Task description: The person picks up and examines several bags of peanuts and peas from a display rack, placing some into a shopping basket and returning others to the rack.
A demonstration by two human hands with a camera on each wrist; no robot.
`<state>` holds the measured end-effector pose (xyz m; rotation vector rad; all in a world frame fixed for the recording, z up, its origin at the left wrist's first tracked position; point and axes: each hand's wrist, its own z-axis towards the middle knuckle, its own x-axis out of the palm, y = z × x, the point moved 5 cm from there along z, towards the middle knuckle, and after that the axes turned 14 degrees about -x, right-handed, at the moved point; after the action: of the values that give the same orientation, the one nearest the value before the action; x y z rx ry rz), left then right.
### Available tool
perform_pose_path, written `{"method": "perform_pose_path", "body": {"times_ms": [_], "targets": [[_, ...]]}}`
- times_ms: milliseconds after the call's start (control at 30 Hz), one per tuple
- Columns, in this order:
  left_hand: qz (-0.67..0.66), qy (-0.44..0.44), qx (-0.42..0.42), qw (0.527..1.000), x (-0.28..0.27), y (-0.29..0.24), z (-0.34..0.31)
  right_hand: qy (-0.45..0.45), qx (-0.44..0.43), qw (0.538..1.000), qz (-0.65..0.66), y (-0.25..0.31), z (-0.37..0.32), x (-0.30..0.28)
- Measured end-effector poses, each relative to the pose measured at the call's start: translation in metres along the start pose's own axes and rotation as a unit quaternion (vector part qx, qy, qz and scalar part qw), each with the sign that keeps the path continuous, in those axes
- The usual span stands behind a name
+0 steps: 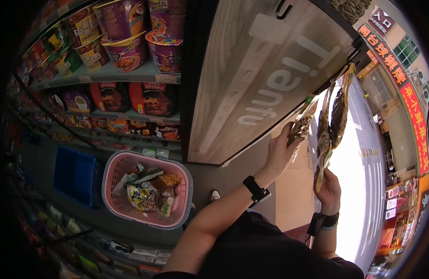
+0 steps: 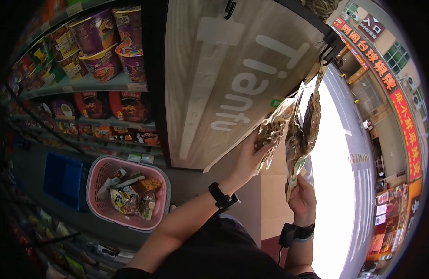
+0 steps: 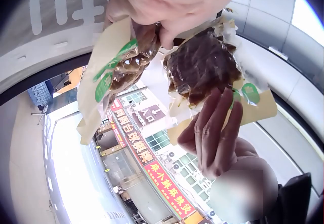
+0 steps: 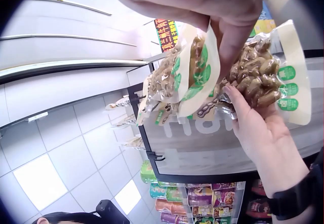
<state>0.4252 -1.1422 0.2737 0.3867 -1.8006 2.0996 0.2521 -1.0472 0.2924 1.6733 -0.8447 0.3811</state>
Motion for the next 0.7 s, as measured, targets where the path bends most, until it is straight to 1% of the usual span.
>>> {"method": "perform_pose_path", "body": {"times_ms": [67, 100, 167, 200, 333, 400, 433, 533, 600, 700], "targets": [[0.049, -0.021, -0.027, 0.998, 0.000, -0.001, -0.005, 0.013, 0.005, 1.000, 0.001, -0.001, 0.002, -0.003], [0.049, -0.022, -0.027, 0.998, 0.000, 0.000, -0.006, 0.025, 0.008, 1.000, 0.002, -0.002, 0.002, -0.002], [0.040, -0.011, -0.026, 0.999, 0.003, 0.002, -0.007, 0.013, 0.005, 1.000, 0.002, -0.004, 0.000, 0.003], [0.016, -0.007, 0.002, 1.000, 0.005, -0.001, -0.007, 0.000, 0.001, 1.000, 0.002, -0.004, -0.001, 0.006], [0.026, -0.021, 0.032, 0.999, 0.004, -0.022, -0.009, -0.007, -0.006, 1.000, 0.010, -0.001, -0.002, 0.005], [0.033, 0.025, -0.040, 0.998, 0.007, -0.023, -0.005, 0.045, 0.005, 0.999, 0.022, 0.001, -0.002, 0.004], [0.032, 0.026, -0.041, 0.998, 0.008, -0.022, -0.006, 0.044, 0.004, 0.999, 0.021, 0.002, -0.003, 0.003], [0.013, 0.014, -0.025, 1.000, 0.010, -0.016, -0.008, 0.021, 0.006, 1.000, 0.022, 0.002, -0.006, 0.009], [0.002, -0.021, 0.001, 1.000, 0.008, -0.014, -0.012, 0.022, 0.002, 1.000, 0.005, 0.001, -0.007, 0.012], [-0.007, -0.016, 0.001, 1.000, 0.009, -0.010, -0.013, 0.033, 0.004, 0.999, 0.011, 0.000, -0.007, 0.011]]}}
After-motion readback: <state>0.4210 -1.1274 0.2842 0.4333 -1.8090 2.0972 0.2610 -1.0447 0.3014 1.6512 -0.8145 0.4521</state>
